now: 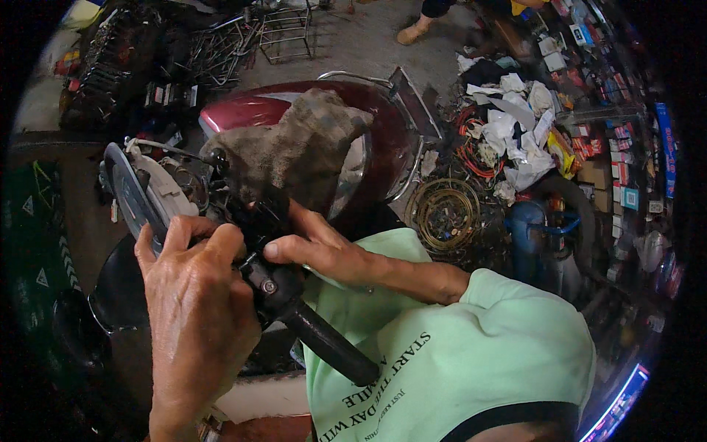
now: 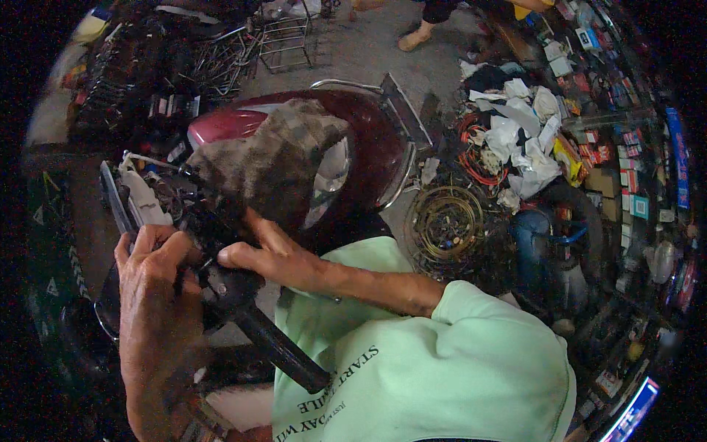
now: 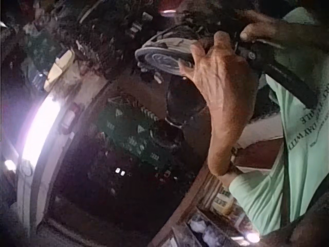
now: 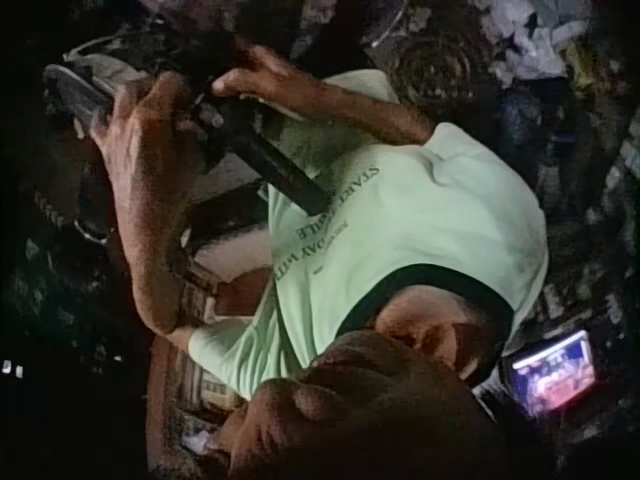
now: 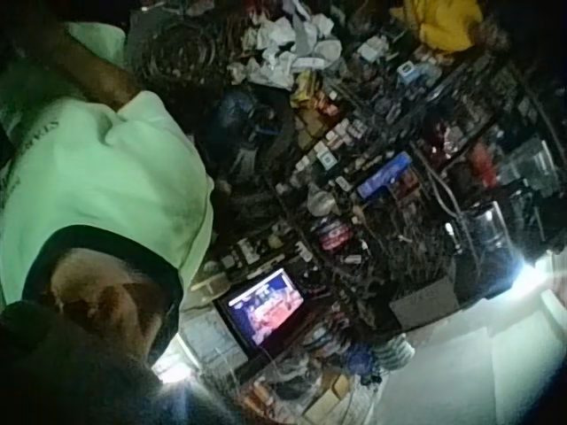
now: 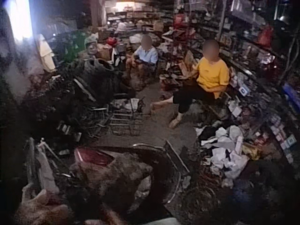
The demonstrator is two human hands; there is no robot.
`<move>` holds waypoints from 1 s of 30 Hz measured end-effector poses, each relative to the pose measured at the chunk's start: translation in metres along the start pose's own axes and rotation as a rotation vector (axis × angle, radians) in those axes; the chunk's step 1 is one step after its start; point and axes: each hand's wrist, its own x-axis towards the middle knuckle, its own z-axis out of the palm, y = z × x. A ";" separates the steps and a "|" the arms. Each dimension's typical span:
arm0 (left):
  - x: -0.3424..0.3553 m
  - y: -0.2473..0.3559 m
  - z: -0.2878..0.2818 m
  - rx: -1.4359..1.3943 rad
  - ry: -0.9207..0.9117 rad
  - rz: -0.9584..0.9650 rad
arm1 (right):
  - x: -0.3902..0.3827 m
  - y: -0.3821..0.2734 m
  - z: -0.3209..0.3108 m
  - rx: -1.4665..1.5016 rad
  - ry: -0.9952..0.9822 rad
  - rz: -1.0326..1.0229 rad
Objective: The person uses a wrench to tighten a bolt on the motorcycle's handlebar assembly. They repeatedly adjust the component and test the fit while working in a cluttered workshop.
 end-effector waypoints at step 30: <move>-0.017 0.013 0.017 0.565 0.025 -0.139 | 0.052 0.157 -0.017 -0.067 -0.175 -0.003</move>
